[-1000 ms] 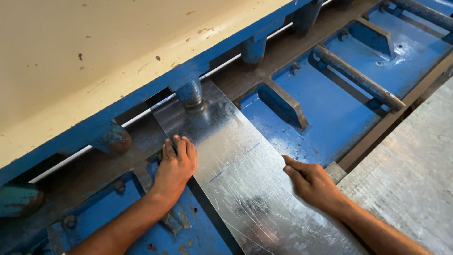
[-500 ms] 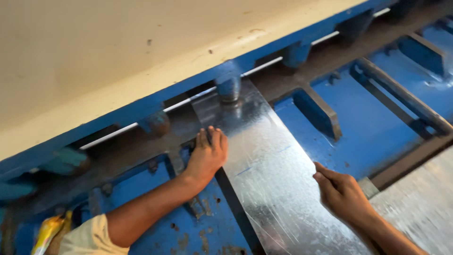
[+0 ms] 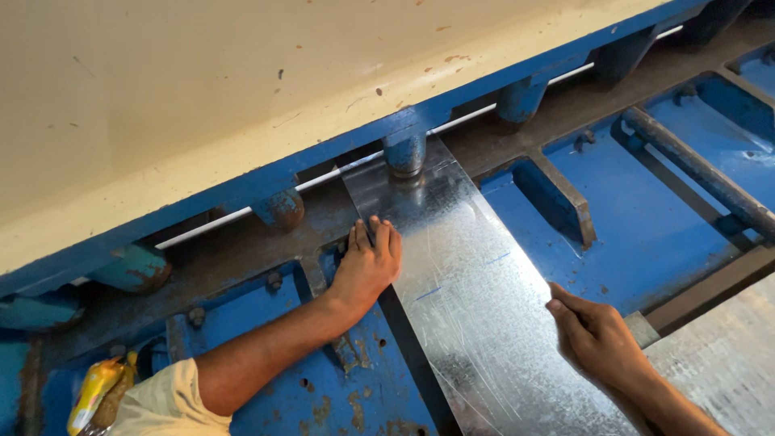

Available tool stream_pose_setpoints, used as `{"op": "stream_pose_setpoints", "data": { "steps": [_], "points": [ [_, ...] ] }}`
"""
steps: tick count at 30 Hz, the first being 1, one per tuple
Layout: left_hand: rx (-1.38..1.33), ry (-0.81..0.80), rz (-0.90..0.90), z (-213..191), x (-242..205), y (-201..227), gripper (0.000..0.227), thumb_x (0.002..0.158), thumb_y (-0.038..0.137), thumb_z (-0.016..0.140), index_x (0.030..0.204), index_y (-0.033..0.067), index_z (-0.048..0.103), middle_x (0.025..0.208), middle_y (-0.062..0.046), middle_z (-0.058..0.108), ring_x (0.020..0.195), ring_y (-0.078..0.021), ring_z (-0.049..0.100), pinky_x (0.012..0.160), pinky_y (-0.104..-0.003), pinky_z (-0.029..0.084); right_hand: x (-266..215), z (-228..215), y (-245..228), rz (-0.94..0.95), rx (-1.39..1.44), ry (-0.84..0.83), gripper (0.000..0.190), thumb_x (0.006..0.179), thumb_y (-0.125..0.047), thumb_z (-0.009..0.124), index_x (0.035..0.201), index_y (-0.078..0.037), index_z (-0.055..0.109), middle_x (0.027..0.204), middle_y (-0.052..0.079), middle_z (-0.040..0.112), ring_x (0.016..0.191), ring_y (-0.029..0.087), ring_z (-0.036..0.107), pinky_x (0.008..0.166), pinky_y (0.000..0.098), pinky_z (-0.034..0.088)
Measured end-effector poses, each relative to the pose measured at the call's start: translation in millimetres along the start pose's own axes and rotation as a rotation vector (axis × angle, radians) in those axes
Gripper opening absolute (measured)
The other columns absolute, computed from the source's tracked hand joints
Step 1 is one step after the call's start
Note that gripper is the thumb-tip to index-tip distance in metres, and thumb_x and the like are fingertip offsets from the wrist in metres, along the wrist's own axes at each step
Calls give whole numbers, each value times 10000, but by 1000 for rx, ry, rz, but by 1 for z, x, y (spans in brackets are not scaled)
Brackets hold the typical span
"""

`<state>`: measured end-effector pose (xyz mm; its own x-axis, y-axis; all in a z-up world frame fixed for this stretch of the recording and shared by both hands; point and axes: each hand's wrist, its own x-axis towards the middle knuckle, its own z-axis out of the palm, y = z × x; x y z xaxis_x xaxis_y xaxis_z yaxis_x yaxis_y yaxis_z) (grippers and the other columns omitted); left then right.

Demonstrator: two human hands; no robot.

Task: The person picks up a rectangular metal sheet from a workbench and places it into a blue industrial cutting machine. They align the sheet under the press and operate the machine to cut the metal into smaller pieces. The person repeats this process, handling the metal sheets by hand and moving them between the workbench and the machine.

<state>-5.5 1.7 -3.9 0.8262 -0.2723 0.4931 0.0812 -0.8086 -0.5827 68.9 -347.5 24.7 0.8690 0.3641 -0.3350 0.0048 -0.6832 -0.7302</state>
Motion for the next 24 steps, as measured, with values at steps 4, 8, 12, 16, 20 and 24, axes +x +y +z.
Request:
{"op": "stream_pose_setpoints", "data": {
  "steps": [4, 8, 12, 16, 20, 24],
  "points": [
    [17, -6, 10, -4, 2, -3, 309, 896, 90, 606, 1157, -69, 649, 1148, -254, 666, 982, -394, 730, 865, -424, 625, 1, -3, 1, -107, 48, -16, 497, 1008, -304, 556, 1407, -9, 577, 458, 5, 465, 400, 122, 433, 387, 339, 376],
    [52, -32, 41, -6, 5, -1, 340, 893, 125, 584, 1164, -70, 648, 1143, -241, 671, 977, -370, 730, 846, -420, 627, -4, 0, 7, -116, 79, 28, 474, 995, -250, 538, 1398, -5, 592, 482, 5, 454, 434, 103, 445, 418, 321, 395],
    [83, -64, 58, -6, 3, 2, 373, 898, 99, 586, 1216, -89, 634, 1185, -270, 672, 946, -354, 733, 824, -358, 624, -8, -4, -5, -142, 22, 60, 452, 987, -243, 549, 1389, -50, 619, 484, 12, 489, 442, 104, 475, 442, 329, 420],
    [121, -108, 89, -8, 3, -3, 414, 892, 99, 581, 1256, -94, 620, 1223, -286, 662, 957, -334, 740, 814, -317, 621, -14, -7, -22, -53, 17, 61, 490, 984, -260, 587, 1458, -138, 567, 490, 79, 502, 451, 149, 459, 470, 364, 416],
    [114, -153, 66, -14, 3, 0, 437, 888, 115, 580, 1280, -75, 610, 1258, -275, 656, 974, -310, 739, 795, -302, 620, -14, -9, -21, -219, -20, 84, 534, 949, -214, 562, 1472, -112, 538, 559, 86, 585, 478, 146, 505, 502, 353, 459],
    [156, -197, 62, -22, 5, 0, 468, 853, 125, 582, 1287, -49, 605, 1273, -259, 651, 783, -230, 747, 649, -289, 622, -10, -7, -18, -311, 12, 75, 501, 954, -210, 558, 1441, -92, 562, 692, 70, 694, 512, 139, 549, 530, 346, 509]
  ]
}}
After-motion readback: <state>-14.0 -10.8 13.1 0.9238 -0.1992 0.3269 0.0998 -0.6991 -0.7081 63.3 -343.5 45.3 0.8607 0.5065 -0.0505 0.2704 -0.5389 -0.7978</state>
